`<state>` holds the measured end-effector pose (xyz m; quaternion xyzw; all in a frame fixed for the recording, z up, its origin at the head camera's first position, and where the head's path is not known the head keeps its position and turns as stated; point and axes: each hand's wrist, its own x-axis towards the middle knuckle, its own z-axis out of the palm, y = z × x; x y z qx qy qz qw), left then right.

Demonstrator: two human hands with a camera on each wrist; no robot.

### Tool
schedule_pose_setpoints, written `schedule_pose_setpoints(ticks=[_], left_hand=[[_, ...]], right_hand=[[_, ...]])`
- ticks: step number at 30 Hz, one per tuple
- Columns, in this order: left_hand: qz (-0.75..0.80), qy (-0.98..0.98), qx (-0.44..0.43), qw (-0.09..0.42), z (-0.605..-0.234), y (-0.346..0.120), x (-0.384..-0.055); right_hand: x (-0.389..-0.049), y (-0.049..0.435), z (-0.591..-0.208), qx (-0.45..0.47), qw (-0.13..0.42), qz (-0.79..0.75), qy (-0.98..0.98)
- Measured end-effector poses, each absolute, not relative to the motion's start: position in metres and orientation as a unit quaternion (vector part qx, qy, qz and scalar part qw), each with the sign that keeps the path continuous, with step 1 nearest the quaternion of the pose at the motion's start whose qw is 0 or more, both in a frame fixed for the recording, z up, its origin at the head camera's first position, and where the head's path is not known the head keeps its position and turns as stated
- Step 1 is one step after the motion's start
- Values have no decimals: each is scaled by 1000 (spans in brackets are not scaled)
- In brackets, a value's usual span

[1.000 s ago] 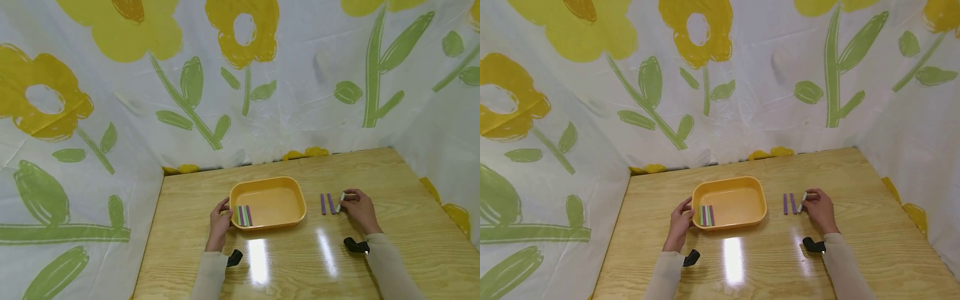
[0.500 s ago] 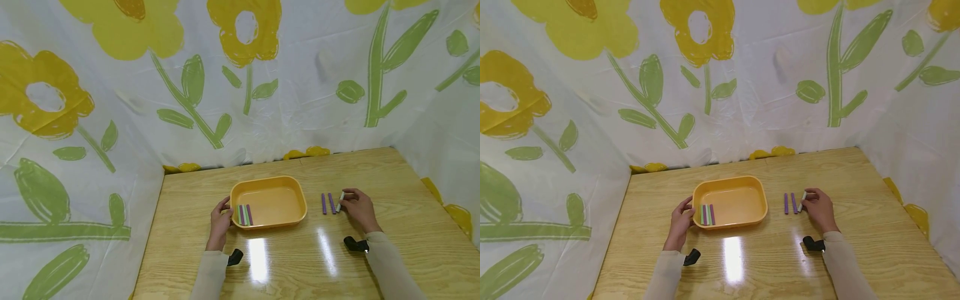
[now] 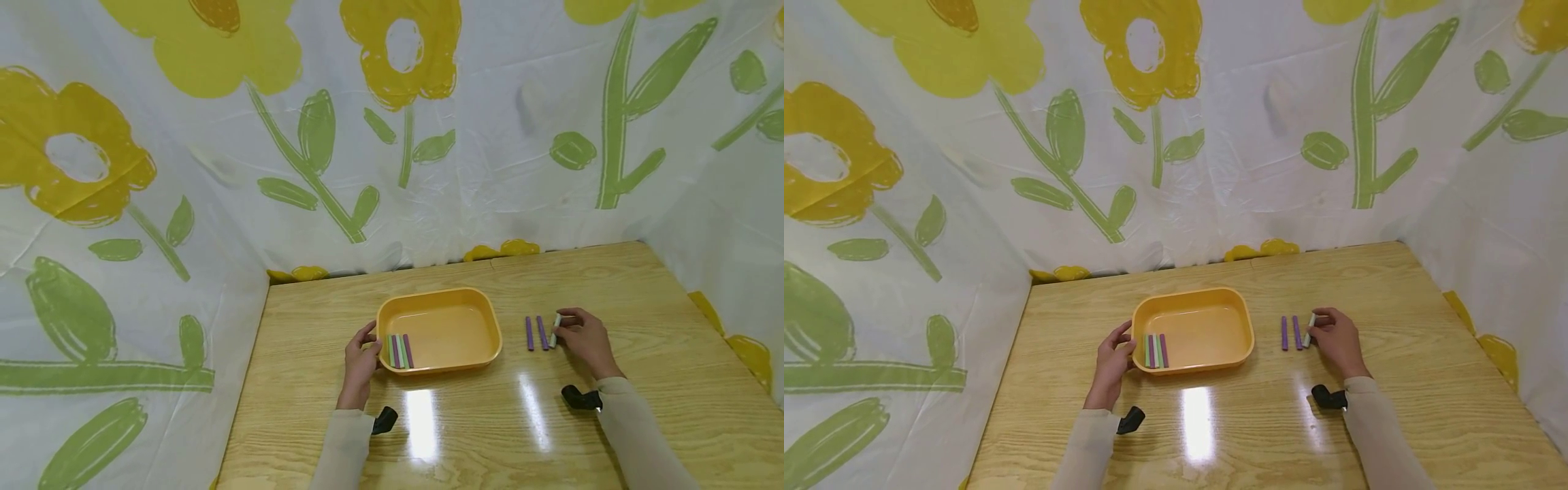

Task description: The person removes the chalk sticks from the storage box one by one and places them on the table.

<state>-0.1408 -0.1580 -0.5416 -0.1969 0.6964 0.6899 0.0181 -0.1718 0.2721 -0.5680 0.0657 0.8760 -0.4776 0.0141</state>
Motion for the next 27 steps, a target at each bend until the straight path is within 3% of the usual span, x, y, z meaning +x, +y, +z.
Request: schedule_pose_setpoints(ticks=[17, 27], left_hand=[[688, 700, -192, 22, -542, -159, -142], [693, 696, -185, 22, -542, -160, -140]], right_hand=[[-171, 269, -572, 21, -14, -430, 902], [-161, 237, -554, 31, -86, -439, 894]])
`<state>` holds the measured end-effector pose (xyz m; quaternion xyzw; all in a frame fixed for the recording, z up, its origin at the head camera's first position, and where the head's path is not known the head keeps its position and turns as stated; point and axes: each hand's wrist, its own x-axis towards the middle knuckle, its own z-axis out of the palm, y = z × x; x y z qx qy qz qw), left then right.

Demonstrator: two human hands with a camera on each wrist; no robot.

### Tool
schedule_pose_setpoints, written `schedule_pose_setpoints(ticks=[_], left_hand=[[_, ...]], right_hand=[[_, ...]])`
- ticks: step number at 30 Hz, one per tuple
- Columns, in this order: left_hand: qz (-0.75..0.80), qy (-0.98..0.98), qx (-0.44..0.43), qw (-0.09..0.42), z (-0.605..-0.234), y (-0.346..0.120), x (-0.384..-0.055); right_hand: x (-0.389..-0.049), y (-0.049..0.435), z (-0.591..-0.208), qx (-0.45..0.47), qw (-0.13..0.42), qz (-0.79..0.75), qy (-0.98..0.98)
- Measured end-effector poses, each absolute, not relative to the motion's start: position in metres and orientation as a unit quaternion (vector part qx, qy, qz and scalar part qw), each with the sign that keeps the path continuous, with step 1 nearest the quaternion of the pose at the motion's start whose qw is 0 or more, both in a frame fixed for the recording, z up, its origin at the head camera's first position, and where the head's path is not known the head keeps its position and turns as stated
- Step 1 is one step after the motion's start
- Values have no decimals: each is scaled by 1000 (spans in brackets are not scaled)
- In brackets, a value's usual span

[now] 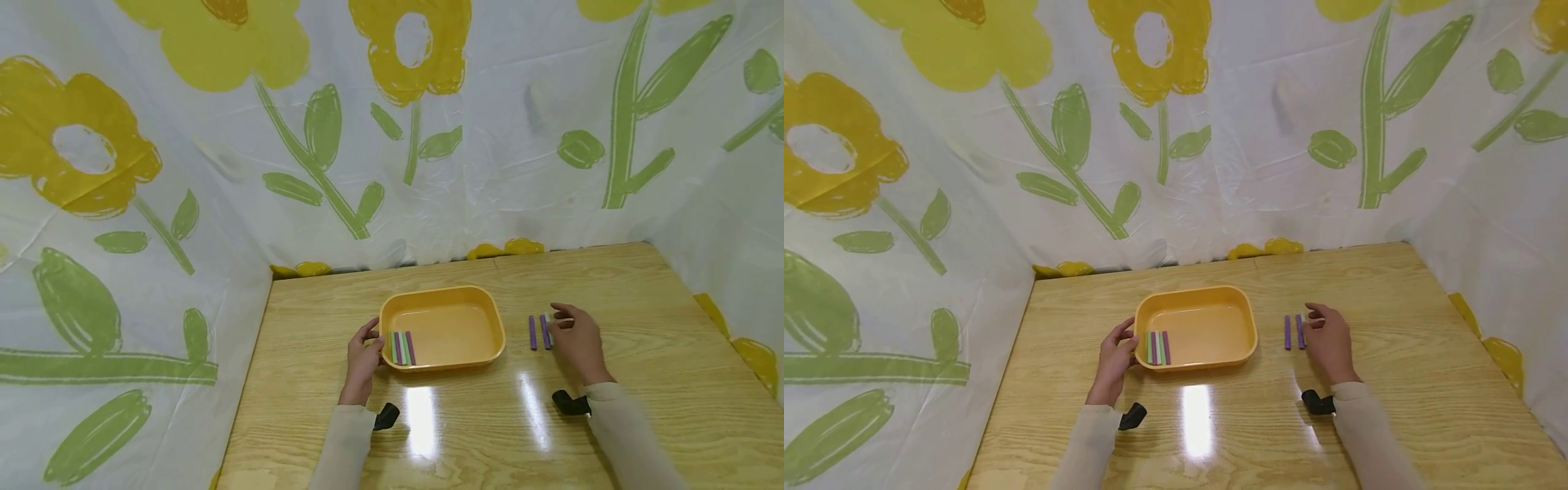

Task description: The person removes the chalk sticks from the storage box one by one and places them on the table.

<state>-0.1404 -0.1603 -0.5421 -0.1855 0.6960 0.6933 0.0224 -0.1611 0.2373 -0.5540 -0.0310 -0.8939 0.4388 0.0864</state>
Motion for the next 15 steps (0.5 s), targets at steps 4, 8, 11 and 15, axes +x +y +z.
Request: schedule_pose_setpoints(ticks=[4, 8, 11, 15], left_hand=[[694, 696, -183, 20, -541, -161, -139], [693, 695, -188, 21, -540, -160, -140], [694, 695, -188, 19, -540, -159, -140], [693, 695, -187, 17, -541, -159, -141]], right_hand=[[-159, 216, -539, -5, 98, 461, -882], [-161, 194, -529, 16, 113, 482, -869], [-161, 179, -526, 33, 119, 492, -862], [-161, 162, -525, 49, 123, 497, -858]])
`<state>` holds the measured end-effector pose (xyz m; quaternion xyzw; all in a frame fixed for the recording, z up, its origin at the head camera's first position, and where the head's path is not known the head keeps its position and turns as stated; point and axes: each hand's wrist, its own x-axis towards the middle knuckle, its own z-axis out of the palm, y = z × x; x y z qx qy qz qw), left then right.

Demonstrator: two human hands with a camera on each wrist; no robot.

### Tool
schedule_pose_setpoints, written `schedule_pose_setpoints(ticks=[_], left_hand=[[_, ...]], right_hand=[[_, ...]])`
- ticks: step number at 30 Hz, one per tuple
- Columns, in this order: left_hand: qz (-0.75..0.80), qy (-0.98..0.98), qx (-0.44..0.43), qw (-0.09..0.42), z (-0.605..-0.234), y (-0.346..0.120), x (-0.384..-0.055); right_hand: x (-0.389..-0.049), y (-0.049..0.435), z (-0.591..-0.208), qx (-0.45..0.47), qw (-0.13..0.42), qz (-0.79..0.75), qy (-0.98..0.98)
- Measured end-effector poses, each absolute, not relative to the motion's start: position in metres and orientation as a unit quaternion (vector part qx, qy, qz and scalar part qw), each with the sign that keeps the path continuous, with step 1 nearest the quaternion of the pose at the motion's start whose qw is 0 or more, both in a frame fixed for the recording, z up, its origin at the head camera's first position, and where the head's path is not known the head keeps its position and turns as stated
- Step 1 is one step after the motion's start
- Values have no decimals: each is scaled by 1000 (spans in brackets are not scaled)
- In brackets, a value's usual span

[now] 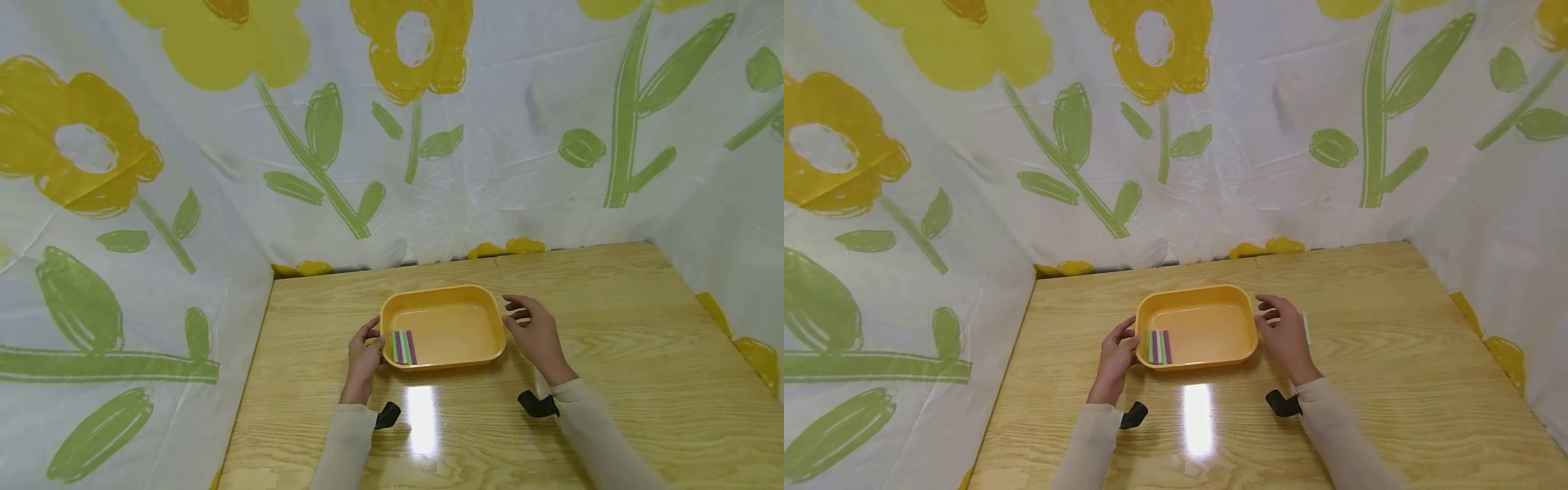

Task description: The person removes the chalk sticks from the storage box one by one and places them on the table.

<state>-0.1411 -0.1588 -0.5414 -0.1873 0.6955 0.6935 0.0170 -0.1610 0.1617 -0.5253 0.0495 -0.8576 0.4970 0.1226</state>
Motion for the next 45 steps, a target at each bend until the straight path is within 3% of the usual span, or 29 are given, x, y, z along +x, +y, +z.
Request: schedule_pose_setpoints(ticks=[26, 38, 45], left_hand=[[693, 696, -187, 12, -543, -159, -142], [703, 688, -181, 14, -544, -159, -143], [702, 689, -181, 14, -545, -159, -142]], right_hand=[[-159, 40, -542, 108, 49, 569, -814], [-165, 8, -540, 113, 28, 559, -821], [-170, 3, -541, 98, -20, 548, -831]])
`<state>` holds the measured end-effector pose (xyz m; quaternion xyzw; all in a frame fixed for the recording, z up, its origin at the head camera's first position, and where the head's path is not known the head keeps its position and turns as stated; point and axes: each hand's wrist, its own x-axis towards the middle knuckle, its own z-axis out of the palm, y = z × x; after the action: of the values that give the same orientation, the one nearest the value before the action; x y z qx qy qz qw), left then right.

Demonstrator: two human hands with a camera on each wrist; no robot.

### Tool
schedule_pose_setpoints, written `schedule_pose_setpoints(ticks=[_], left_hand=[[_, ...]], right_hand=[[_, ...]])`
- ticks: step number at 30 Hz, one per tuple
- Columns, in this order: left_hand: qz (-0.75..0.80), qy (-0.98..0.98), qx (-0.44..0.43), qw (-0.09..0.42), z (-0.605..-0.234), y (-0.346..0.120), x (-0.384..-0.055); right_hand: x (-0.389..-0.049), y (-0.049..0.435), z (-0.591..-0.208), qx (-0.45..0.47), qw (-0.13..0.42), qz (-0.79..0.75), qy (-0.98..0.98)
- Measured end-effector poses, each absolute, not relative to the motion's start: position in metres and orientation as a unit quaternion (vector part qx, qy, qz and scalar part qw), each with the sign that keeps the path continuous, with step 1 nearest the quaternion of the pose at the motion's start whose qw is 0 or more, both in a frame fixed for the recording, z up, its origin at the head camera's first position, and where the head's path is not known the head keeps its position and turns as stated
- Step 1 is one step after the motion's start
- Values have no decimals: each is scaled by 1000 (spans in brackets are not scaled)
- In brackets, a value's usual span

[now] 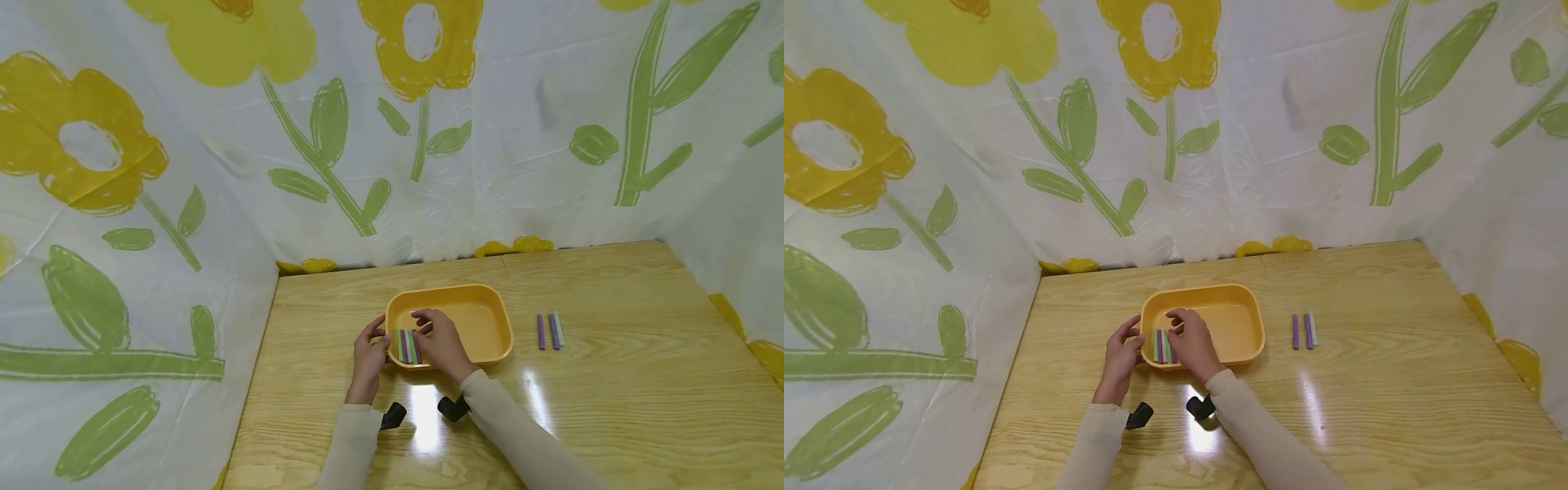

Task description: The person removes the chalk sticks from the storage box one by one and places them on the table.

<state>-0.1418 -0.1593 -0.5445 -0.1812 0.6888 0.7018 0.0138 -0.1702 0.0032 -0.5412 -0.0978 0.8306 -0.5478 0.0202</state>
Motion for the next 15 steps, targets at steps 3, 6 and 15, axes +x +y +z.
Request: schedule_pose_setpoints(ticks=[3, 6, 15], left_hand=[[704, 687, -180, 13, -546, -160, -142], [708, 684, -176, 11, -546, -159, -142], [703, 688, -183, 11, -546, -159, -143]], right_hand=[[-172, 6, -542, -88, 46, -535, 839], [-175, 8, -542, -80, 68, -515, 851], [-183, 6, -548, -81, 134, -476, 866]])
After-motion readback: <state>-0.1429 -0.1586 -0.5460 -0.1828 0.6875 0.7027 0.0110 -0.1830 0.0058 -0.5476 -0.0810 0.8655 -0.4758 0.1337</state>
